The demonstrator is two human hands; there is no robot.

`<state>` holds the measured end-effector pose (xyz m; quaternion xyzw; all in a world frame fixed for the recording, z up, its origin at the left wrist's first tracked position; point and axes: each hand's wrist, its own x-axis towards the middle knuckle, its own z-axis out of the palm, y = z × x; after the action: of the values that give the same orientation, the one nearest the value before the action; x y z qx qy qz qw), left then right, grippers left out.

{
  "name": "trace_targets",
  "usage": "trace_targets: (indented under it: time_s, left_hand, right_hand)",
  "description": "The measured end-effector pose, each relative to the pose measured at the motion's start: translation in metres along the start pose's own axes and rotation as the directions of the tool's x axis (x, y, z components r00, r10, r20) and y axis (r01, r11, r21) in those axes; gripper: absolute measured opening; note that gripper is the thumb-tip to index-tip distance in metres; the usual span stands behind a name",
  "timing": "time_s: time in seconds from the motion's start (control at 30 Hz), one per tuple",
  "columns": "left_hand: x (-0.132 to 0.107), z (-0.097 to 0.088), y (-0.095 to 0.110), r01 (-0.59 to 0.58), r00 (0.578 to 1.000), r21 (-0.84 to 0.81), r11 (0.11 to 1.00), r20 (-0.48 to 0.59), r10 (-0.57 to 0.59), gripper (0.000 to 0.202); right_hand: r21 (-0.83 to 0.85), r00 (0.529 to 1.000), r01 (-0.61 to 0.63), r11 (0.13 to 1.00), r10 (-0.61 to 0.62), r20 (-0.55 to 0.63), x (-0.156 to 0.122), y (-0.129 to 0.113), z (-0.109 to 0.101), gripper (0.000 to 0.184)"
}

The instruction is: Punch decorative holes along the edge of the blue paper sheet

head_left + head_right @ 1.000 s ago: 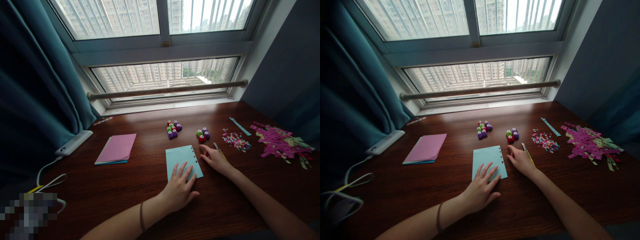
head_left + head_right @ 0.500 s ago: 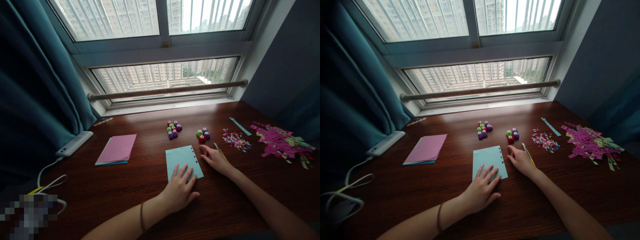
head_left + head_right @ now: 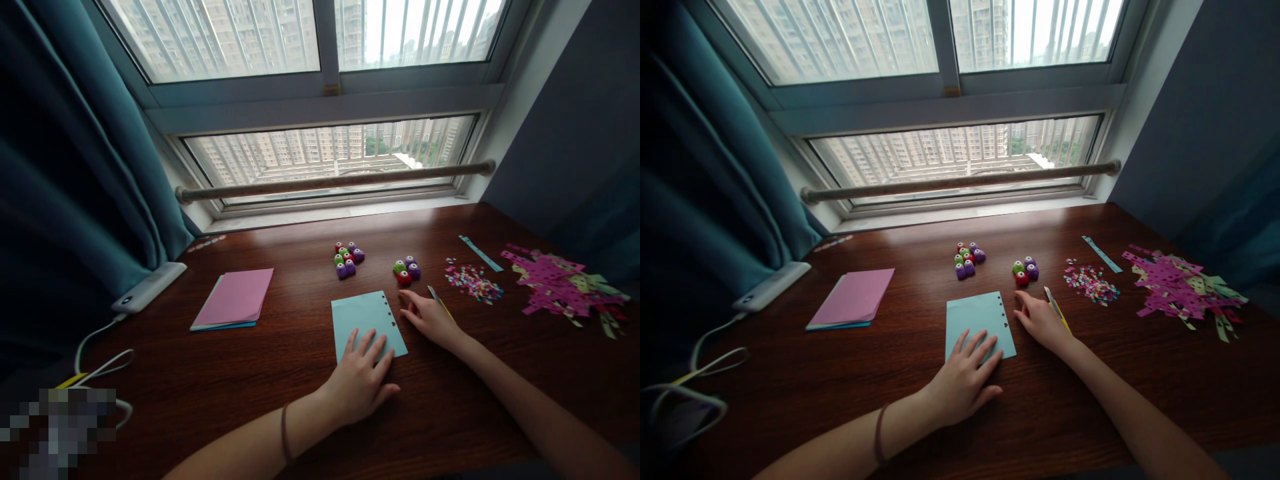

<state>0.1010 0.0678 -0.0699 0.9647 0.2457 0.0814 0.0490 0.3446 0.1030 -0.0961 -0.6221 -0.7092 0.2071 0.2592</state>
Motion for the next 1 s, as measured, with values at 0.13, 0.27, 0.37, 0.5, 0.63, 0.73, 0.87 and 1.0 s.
trace_targets:
  time_s: [0.13, 0.27, 0.37, 0.5, 0.63, 0.73, 0.87, 1.0]
  left_hand:
    - [0.0, -0.001, 0.0, 0.003, 1.0, -0.011, 1.0, 0.008, -0.002, 0.051]
    - [-0.001, 0.0, 0.001, 0.015, 1.0, -0.037, 0.999, 0.006, -0.015, 0.051]
    - [0.0, 0.002, 0.002, 0.058, 0.998, -0.085, 0.995, -0.025, -0.06, 0.051]
    - [0.003, 0.006, -0.001, 0.163, 0.977, -0.113, 0.98, -0.116, -0.176, 0.05]
    - [0.004, 0.011, -0.007, 0.271, 0.945, -0.06, 0.961, -0.175, -0.277, 0.06]
    - [0.004, 0.016, -0.011, 0.316, 0.938, -0.035, 0.948, -0.14, -0.318, 0.072]
    - [0.003, 0.019, -0.012, 0.344, 0.933, -0.033, 0.938, -0.102, -0.346, 0.074]
    - [0.004, 0.018, -0.011, 0.357, 0.93, -0.035, 0.934, -0.077, -0.358, 0.073]
  right_hand:
    - [-0.05, 0.999, -0.019, 0.999, 0.02, 0.033, 0.002, -0.009, -0.003, 0.039]
    - [-0.065, 0.997, 0.0, 0.998, 0.005, 0.077, 0.01, -0.022, -0.005, 0.04]
    - [-0.035, 0.998, 0.049, 0.998, -0.047, 0.048, 0.026, -0.033, 0.0, 0.035]
    - [-0.113, 0.996, 0.063, 0.992, -0.07, -0.06, 0.059, -0.053, 0.015, 0.026]
    - [-0.166, 0.994, 0.035, 0.985, -0.052, -0.098, 0.089, -0.071, 0.033, 0.033]
    - [-0.203, 0.993, 0.023, 0.979, -0.045, -0.105, 0.103, -0.078, 0.042, 0.049]
    - [-0.235, 0.996, 0.043, 0.971, -0.061, -0.07, 0.116, -0.076, 0.046, 0.05]
    - [-0.234, 0.995, 0.077, 0.969, -0.091, -0.049, 0.124, -0.071, 0.044, 0.042]
